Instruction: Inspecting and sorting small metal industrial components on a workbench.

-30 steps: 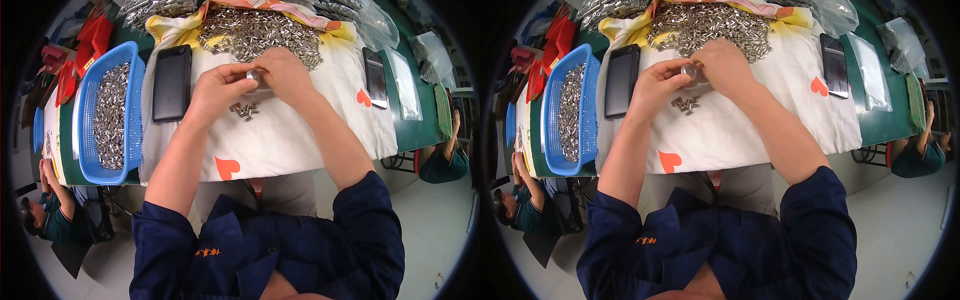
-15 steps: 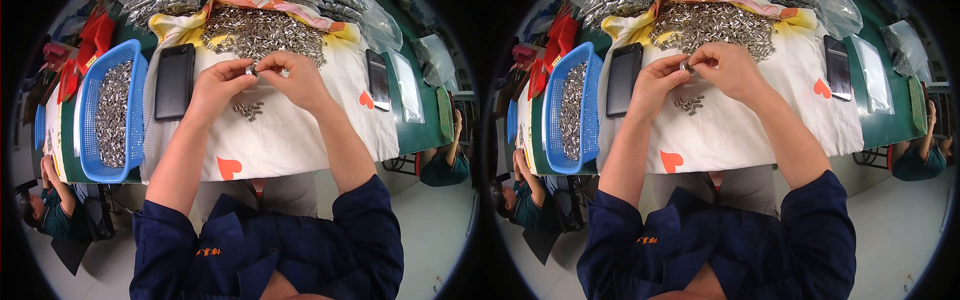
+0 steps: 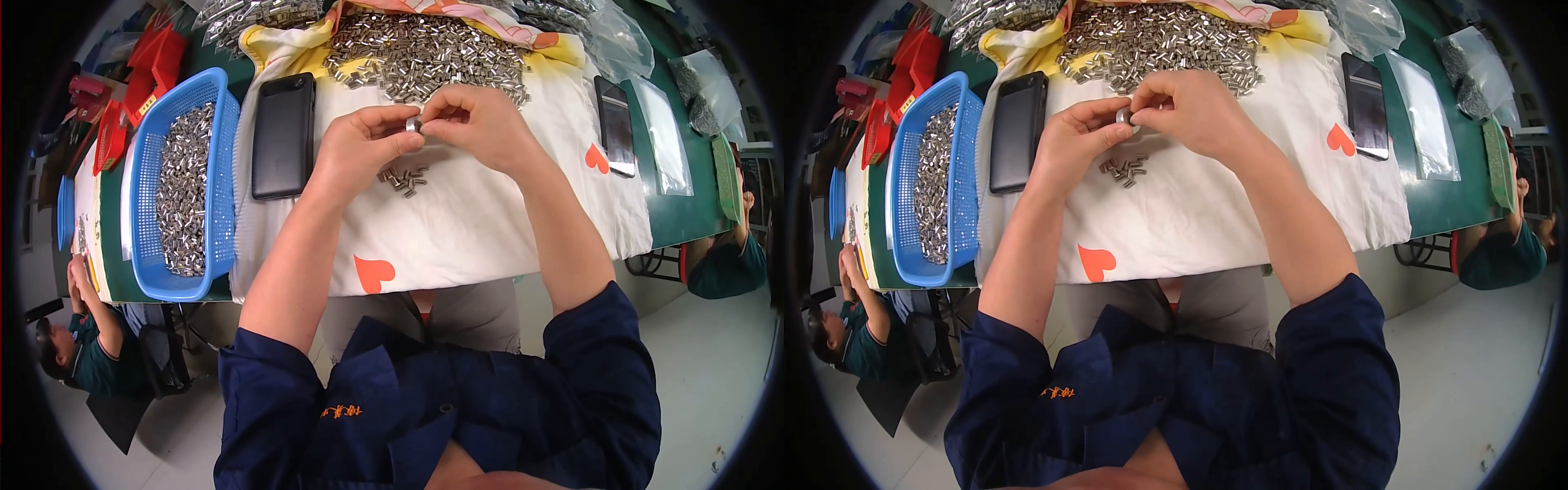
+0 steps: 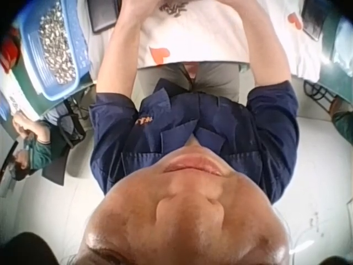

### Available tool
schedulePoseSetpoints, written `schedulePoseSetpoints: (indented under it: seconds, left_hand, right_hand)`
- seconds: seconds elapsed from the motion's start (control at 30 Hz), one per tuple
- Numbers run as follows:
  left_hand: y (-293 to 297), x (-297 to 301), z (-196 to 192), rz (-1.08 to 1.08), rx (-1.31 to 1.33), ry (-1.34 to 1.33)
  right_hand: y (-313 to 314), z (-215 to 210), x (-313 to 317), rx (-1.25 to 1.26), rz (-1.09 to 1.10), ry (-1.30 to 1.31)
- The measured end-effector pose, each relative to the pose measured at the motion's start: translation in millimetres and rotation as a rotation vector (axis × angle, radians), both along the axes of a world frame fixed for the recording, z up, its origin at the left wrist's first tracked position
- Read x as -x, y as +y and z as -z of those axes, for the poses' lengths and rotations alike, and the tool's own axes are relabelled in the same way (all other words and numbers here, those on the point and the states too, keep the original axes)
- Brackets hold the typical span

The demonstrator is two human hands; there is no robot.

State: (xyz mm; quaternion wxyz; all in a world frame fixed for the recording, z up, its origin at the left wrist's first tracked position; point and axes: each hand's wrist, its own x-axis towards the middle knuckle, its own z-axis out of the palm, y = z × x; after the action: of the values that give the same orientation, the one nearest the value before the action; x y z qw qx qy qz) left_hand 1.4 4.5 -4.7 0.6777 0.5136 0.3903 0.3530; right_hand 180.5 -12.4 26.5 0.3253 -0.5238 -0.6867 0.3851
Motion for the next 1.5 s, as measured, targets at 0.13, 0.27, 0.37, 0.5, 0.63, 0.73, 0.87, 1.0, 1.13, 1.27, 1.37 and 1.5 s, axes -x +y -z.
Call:
schedulePoseSetpoints:
  seconds: [0.13,0.27,0.37,0.5,0.63,0.73,0.87,1.0,1.13,1.27,1.37,1.5]
  left_hand:
    - [-2,-1,-2,0.054,-0.026,0.048]
    - [-2,-1,-4,0.073,0.016,0.041]
    - [-1,-1,-2,0.053,-0.024,0.038]
    - [-2,-3,-3,0.036,-0.011,0.01]
    - [0,-2,-2,-0.001,0.025,-0.028]
    - [2,3,-1,-0.028,0.055,-0.064]
    - [3,2,0,-0.011,0.045,-0.12]
    - [3,3,-1,-0.001,0.032,-0.119]
    - [2,4,0,-0.027,0.032,-0.102]
    - [1,-1,-1,-0.056,-0.024,-0.013]
    - [3,0,0,-0.063,-0.024,0.017]
    - [-1,0,-3,-0.014,0.01,-0.002]
  right_hand:
    - [7,1,-9,-0.023,0.11,-0.082]
    - [16,26,-7,-0.525,0.18,-0.438]
    - [16,29,0,-0.572,0.174,-0.596]
    - [13,27,0,-0.488,0.101,-0.63]
    - [9,19,0,-0.421,0.131,-0.5]
    - [2,0,5,-0.186,0.136,-0.176]
    - [-2,1,5,-0.143,0.065,0.044]
    - [-3,-1,6,-0.187,0.061,-0.026]
    - [-6,1,11,-0.267,0.067,-0.1]
    - [-6,10,15,-0.617,0.078,-0.331]
    - [-6,5,12,-0.322,0.07,-0.103]
    - [-1,2,0,-0.094,0.025,-0.025]
